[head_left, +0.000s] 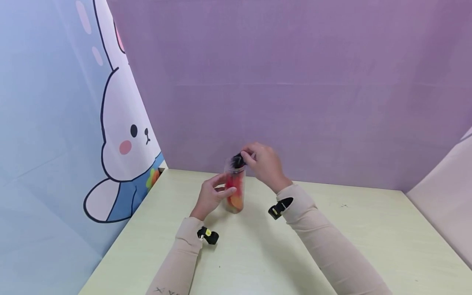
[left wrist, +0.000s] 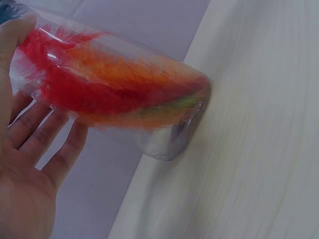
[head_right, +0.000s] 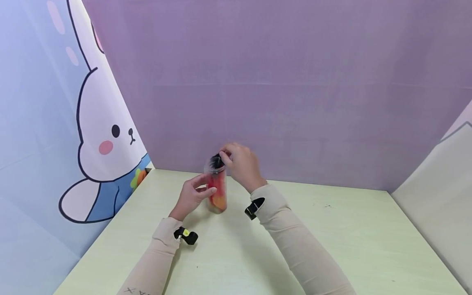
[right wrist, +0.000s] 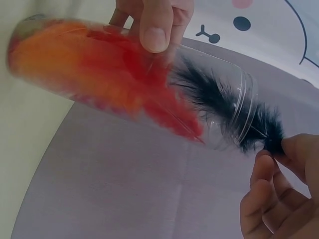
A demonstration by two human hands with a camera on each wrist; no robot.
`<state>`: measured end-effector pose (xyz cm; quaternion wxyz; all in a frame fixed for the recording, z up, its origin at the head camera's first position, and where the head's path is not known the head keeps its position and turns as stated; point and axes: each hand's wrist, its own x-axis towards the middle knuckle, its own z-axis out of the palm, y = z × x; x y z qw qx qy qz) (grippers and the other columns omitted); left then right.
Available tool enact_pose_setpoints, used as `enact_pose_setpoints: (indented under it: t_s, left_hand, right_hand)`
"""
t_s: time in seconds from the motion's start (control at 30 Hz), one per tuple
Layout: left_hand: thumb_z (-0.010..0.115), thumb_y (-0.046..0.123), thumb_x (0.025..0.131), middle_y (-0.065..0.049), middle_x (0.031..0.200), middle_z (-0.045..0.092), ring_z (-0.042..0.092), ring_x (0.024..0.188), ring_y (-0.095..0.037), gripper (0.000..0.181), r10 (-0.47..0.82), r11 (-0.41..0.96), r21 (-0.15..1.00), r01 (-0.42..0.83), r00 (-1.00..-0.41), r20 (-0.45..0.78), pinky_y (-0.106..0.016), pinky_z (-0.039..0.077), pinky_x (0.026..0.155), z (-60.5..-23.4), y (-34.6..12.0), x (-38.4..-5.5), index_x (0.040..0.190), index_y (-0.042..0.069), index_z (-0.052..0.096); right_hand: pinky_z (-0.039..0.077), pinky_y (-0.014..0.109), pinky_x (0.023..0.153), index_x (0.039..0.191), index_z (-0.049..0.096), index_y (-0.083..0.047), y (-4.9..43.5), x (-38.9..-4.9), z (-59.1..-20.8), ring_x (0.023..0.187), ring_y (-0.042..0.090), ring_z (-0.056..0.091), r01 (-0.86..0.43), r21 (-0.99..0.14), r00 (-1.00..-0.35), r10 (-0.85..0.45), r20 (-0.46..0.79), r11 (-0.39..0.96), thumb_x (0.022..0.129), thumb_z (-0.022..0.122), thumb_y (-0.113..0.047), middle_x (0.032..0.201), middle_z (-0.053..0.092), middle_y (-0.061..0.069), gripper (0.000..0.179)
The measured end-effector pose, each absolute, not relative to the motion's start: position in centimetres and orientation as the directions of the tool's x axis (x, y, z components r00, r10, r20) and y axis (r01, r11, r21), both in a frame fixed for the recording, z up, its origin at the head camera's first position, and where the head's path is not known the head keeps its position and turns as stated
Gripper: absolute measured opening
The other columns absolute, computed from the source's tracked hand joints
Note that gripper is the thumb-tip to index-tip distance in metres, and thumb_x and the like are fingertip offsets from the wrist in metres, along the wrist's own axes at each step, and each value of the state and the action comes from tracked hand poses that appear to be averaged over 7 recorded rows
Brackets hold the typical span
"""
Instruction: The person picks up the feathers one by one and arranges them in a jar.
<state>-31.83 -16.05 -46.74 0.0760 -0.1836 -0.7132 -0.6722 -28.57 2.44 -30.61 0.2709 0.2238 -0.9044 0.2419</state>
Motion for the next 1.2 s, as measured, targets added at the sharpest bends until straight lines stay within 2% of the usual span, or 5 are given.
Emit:
enact_pose_setpoints:
  t_s: [0.2, 0.53, 0.87, 1.0, 1.2]
  left_hand:
    - [0.086, 0.016, 0.084, -0.016, 0.130, 0.070, 0.065, 0.124, -0.031, 0.056, 0.160, 0.025, 0.934, 0.356, -0.924, 0.348, -0.050, 0.056, 0.104, -46.8, -16.0, -31.9, 0.135, 0.007, 0.065]
    - [0.088, 0.025, 0.082, -0.012, 0.126, 0.072, 0.067, 0.119, -0.029, 0.054, 0.159, 0.033, 0.926, 0.376, -0.917, 0.366, -0.048, 0.058, 0.101, -46.8, -16.1, -31.8, 0.131, 0.013, 0.069]
    - [0.089, 0.031, 0.081, -0.006, 0.125, 0.073, 0.067, 0.118, -0.025, 0.056, 0.153, 0.053, 0.928, 0.370, -0.921, 0.358, -0.042, 0.060, 0.099, -46.9, -16.0, -31.7, 0.131, 0.017, 0.068]
    - [0.089, 0.029, 0.081, -0.007, 0.125, 0.073, 0.067, 0.118, -0.025, 0.056, 0.156, 0.054, 0.925, 0.376, -0.918, 0.364, -0.042, 0.060, 0.099, -46.9, -16.0, -31.8, 0.131, 0.015, 0.068]
    - [0.088, 0.025, 0.081, -0.011, 0.126, 0.072, 0.067, 0.119, -0.028, 0.055, 0.160, 0.039, 0.926, 0.375, -0.917, 0.365, -0.049, 0.057, 0.102, -46.9, -16.1, -32.0, 0.131, 0.012, 0.068]
  right_hand:
    - [0.054, 0.036, 0.072, 0.104, 0.077, -0.013, 2.3, -28.7, -31.1, 0.082, 0.020, 0.064, -0.515, -0.337, -0.796, -0.294, 0.528, 0.788, 0.100, 0.065, -0.023, 0.096, 0.072, 0.002, 0.016]
    - [0.044, 0.030, 0.064, 0.103, 0.078, -0.014, 2.1, -28.9, -31.8, 0.079, 0.019, 0.056, -0.474, -0.354, -0.850, -0.313, 0.425, 0.807, 0.101, 0.064, -0.026, 0.089, 0.063, 0.001, 0.019]
    - [0.052, 0.031, 0.067, 0.114, 0.075, -0.012, 3.1, -28.7, -32.2, 0.083, 0.020, 0.060, -0.464, -0.444, -0.855, -0.257, 0.450, 0.766, 0.102, 0.061, -0.025, 0.098, 0.067, 0.004, 0.022]
    - [0.051, 0.030, 0.066, 0.114, 0.074, -0.011, 4.1, -28.5, -32.6, 0.080, 0.019, 0.060, -0.471, -0.488, -0.845, -0.217, 0.488, 0.735, 0.103, 0.061, -0.024, 0.095, 0.068, 0.005, 0.022]
    - [0.047, 0.030, 0.061, 0.110, 0.074, -0.009, 6.0, -28.1, -33.5, 0.070, 0.018, 0.055, -0.466, -0.589, -0.848, -0.143, 0.510, 0.660, 0.102, 0.063, -0.021, 0.081, 0.065, 0.006, 0.018]
